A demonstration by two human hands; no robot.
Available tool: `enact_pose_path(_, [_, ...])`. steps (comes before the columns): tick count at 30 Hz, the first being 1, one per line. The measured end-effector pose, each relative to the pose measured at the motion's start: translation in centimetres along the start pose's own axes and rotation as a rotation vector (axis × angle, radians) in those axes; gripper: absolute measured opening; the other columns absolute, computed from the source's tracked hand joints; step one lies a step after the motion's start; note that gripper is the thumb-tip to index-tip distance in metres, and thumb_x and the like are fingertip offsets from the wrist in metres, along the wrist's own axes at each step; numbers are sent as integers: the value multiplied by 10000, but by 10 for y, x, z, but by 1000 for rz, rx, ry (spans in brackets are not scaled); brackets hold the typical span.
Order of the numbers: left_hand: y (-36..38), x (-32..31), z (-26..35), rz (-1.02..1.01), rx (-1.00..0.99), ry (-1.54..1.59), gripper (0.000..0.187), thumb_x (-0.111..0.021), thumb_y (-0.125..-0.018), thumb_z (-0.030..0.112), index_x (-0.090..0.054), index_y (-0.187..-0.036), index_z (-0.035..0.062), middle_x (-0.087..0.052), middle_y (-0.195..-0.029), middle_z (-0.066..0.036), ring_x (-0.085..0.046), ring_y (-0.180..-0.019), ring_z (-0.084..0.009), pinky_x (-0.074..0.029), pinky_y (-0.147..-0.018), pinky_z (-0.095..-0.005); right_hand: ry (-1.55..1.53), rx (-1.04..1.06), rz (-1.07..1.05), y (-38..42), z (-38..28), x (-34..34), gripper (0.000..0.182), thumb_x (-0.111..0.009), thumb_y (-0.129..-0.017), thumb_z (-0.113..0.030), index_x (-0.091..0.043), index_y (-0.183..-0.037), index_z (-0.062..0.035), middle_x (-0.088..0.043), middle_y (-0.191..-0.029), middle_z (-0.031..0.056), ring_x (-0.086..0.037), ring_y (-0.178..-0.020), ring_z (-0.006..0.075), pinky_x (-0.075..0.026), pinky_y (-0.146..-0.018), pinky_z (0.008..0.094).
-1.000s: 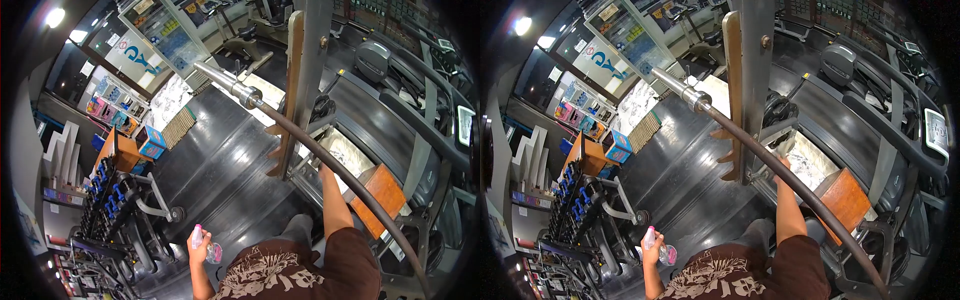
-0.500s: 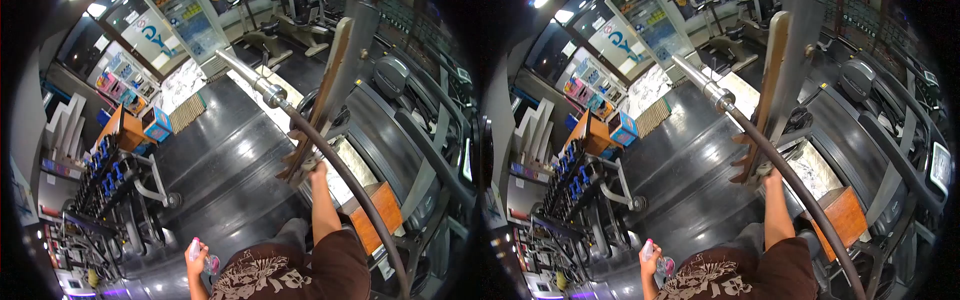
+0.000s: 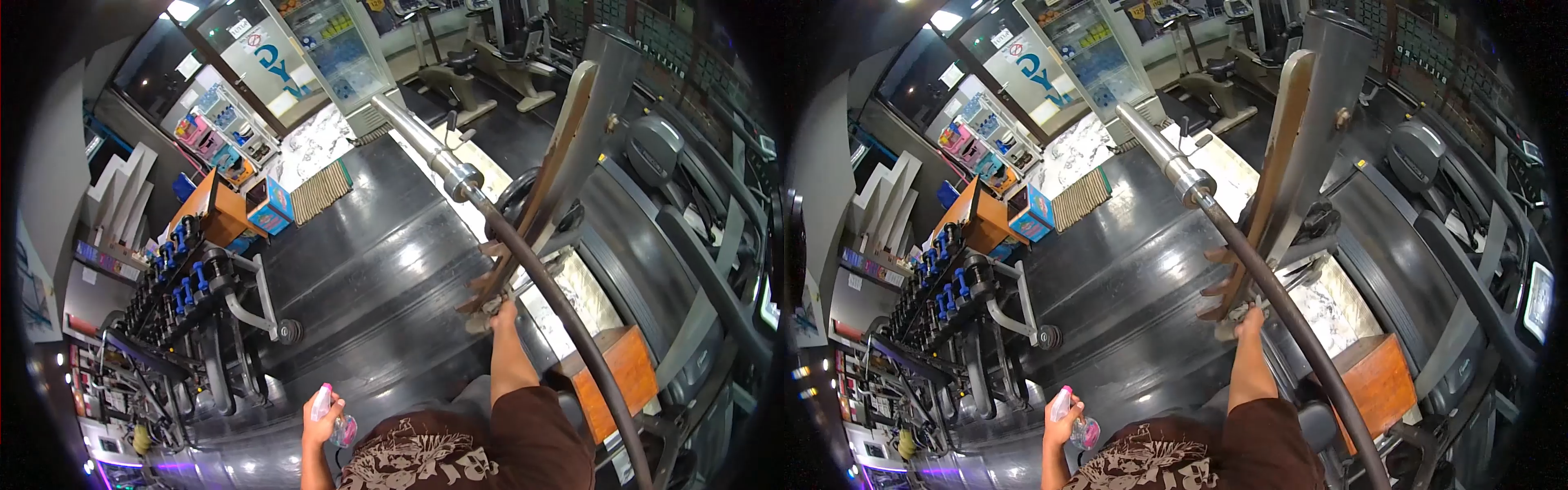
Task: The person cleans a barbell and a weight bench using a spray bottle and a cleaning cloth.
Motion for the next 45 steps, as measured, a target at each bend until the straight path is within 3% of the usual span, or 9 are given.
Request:
enact_pose_path(12, [-22,-34,-12,-145,61,-17,145,-723,-866,-6,-605,-952,-8,-639,-776,-60,-622,-593,-137,-497,-566,-287,-81,324,-303,194,-124,-65,335,-451,-1052,-256,-623,-1224,-25,-659,-1223,98,-626,-1149,259,-483,-1014,428])
enact_pose_path(15, [-20,-30,-3,-136,24,25,147,-720,-868,-6,-605,-961,-9,-643,-789,-64,-626,-595,-141,-501,-565,-291,-54,495,-163,162,-141,-27,342,-474,-1046,-322,-626,-1191,-53,-690,-1055,92,-671,-940,257,-529,-859,417])
enact_pose_path(21, [-5,-9,-6,-80,-2,19,163,-729,-862,8,-608,-971,-8,-643,-793,-63,-626,-587,-150,-511,-562,-299,30,118,-9,43,-46,0,234,-433,-1011,-216,-589,-1128,-87,-634,-738,87,-626,-610,250,-502,-534,388])
enact_pose_path(22, [-2,-5,-8,-73,-1,17,165,-730,-861,12,-609,-971,-7,-642,-789,-62,-626,-588,-149,-510,-563,-300,34,90,-216,39,-30,-26,189,-470,-987,-170,-613,-1059,-69,-644,-924,78,-657,-760,254,-542,-632,421])
enact_pose_path(27, [4,6,-20,-70,10,87,167,-733,-858,30,-619,-973,-12,-640,-769,-61,-628,-593,-148,-505,-570,-301,95,118,145,119,-66,-68,199,-429,-980,-106,-610,-1043,-53,-631,-924,102,-632,-828,265,-527,-690,418])
enact_pose_path(34, [-23,-24,-29,-198,20,74,157,-706,-852,14,-602,-967,-10,-621,-773,-59,-629,-594,-161,-503,-561,-310,-182,241,-644,248,-150,-124,322,-543,-1015,-235,-623,-1242,-21,-682,-1149,119,-656,-997,255,-544,-888,407])
enact_pose_path(37, [-33,-44,-10,-248,-33,124,165,-717,-854,7,-601,-971,-9,-629,-795,-68,-636,-607,-162,-508,-569,-310,-189,351,-520,230,-177,-87,355,-565,-991,-259,-631,-1237,-12,-680,-1123,108,-661,-930,236,-561,-775,357])
enact_pose_path(41, [-45,-52,-5,-258,-99,184,165,-747,-855,2,-635,-975,-17,-658,-840,-78,-638,-619,-147,-520,-555,-301,-180,99,-1180,249,-166,-88,332,-501,-1005,-204,-614,-1247,-6,-680,-1151,126,-669,-1000,252,-564,-850,366])
enact_pose_path(45, [-49,-65,2,-280,-145,146,155,-745,-873,34,-638,-977,-7,-668,-827,-62,-626,-625,-124,-524,-561,-290,-63,225,-195,251,-138,-21,351,-442,-1036,-234,-623,-1243,-17,-681,-1186,121,-666,-1064,277,-525,-953,424])
Point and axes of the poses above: each hand's wrist, its own y-axis away from the middle knuckle, its own x-axis out of the back of the hand, z = x × y, the point moved 9 cm from there along -y, towards the middle knuckle
